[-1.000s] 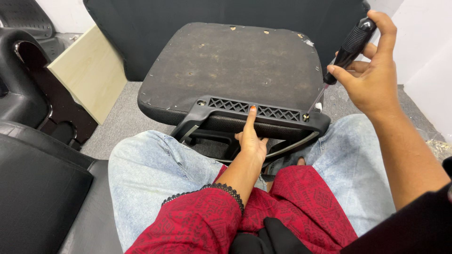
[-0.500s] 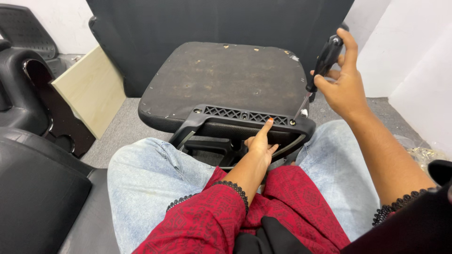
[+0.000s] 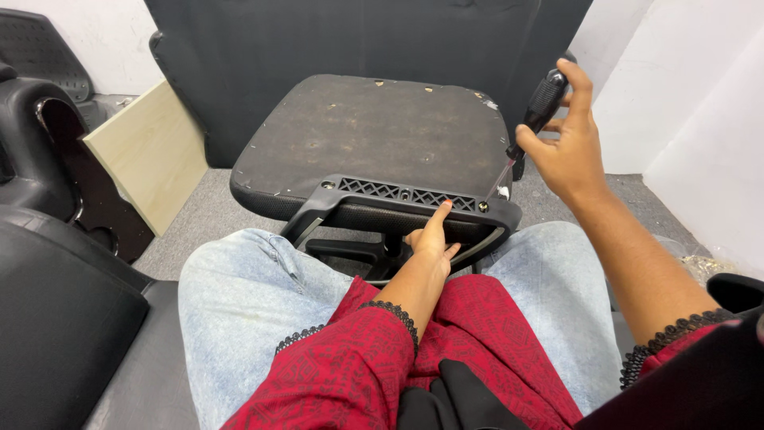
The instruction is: The person uses a screwdriver to tighten screws into the underside of an office chair seat, securing the seat to its metal frame. The person holds the chair base steady with one hand while turning the screwdriver with the other.
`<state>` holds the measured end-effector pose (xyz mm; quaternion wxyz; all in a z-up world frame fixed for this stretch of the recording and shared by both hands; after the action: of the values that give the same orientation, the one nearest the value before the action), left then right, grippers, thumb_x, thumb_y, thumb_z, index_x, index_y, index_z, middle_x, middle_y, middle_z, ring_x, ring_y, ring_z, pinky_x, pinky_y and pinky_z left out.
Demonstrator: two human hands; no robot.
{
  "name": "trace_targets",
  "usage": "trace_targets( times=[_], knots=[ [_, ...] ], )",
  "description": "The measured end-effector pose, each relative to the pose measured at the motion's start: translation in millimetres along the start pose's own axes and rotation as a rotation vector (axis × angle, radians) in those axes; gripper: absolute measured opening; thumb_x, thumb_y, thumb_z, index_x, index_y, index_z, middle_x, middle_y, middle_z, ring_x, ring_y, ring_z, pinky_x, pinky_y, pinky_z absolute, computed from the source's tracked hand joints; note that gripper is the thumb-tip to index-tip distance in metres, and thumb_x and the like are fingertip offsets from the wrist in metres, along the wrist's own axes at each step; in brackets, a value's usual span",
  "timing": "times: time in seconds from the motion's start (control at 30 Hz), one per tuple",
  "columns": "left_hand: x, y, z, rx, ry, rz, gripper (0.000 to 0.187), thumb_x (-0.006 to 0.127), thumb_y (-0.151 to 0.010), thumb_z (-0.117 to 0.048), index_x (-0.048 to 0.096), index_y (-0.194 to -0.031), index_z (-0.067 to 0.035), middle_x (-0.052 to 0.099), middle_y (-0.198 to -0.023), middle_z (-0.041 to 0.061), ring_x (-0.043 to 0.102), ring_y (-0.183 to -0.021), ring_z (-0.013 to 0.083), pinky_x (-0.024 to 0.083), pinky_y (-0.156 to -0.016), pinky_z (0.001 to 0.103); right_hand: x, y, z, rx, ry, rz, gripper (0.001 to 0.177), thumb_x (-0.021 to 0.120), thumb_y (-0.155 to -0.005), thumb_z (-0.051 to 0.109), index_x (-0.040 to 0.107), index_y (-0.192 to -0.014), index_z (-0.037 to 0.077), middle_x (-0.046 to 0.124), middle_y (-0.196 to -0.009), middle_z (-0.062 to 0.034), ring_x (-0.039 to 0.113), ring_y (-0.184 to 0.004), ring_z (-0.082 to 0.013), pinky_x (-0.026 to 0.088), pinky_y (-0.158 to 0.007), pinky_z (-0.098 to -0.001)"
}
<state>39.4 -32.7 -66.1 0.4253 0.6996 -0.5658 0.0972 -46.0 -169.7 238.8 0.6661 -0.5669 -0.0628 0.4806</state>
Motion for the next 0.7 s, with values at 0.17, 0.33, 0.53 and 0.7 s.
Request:
trace_targets(
  times=[0.17, 0.33, 0.53, 0.7],
  knots=[
    [0, -1, -1, 0.030, -0.001, 0.014, 0.108, 0.090, -0.071, -0.029, 0.018, -0.147, -0.002, 0.039, -0.149, 0.023, 0.051, -0.135, 0.0410, 0.051, -0.106, 0.061, 6, 0, 0, 0.025, -0.068, 0.054, 0.086, 0.073, -0.097, -0.001, 0.020, -0.160, 0.023, 0.063, -0.126, -0.0134, 0.076, -0.101, -0.0216, 0.066, -0.082, -0.0298],
    [-1, -1, 2, 0.024, 0.006, 0.012, 0.113, 0.090, -0.071, -0.029, 0.013, -0.149, -0.002, 0.038, -0.151, 0.024, 0.050, -0.136, 0.0421, 0.050, -0.106, 0.061, 12, 0, 9, 0.062, 0.031, 0.038, 0.088, 0.083, -0.091, 0.002, 0.026, -0.154, 0.025, 0.065, -0.113, -0.0126, 0.077, -0.089, -0.0218, 0.064, -0.068, -0.0307],
    [-1, -1, 2, 0.014, -0.001, 0.015, 0.120, 0.091, -0.072, -0.028, 0.006, -0.153, 0.000, 0.034, -0.154, 0.026, 0.045, -0.140, 0.0428, 0.050, -0.107, 0.061, 20, -4, 22, -0.031, -0.044, 0.085, 0.087, 0.070, -0.091, -0.009, 0.022, -0.156, 0.024, 0.056, -0.121, -0.0163, 0.073, -0.101, -0.0256, 0.069, -0.079, -0.0321],
    [-2, -1, 1, 0.022, -0.007, 0.013, 0.120, 0.090, -0.073, -0.029, 0.006, -0.153, -0.001, 0.033, -0.154, 0.025, 0.045, -0.140, 0.0424, 0.050, -0.107, 0.060, 23, -7, 7, 0.062, -0.004, 0.150, 0.087, 0.074, -0.098, -0.001, 0.020, -0.161, 0.025, 0.064, -0.124, -0.0100, 0.077, -0.102, -0.0233, 0.066, -0.085, -0.0319]
  ],
)
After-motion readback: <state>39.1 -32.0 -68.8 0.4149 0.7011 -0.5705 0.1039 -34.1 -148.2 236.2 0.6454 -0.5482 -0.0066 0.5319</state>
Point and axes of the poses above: each hand's wrist, its own y-axis away from the middle knuckle, its own x-axis out of the palm, z = x × y, the point moved 10 cm from there along -y, towards the middle knuckle
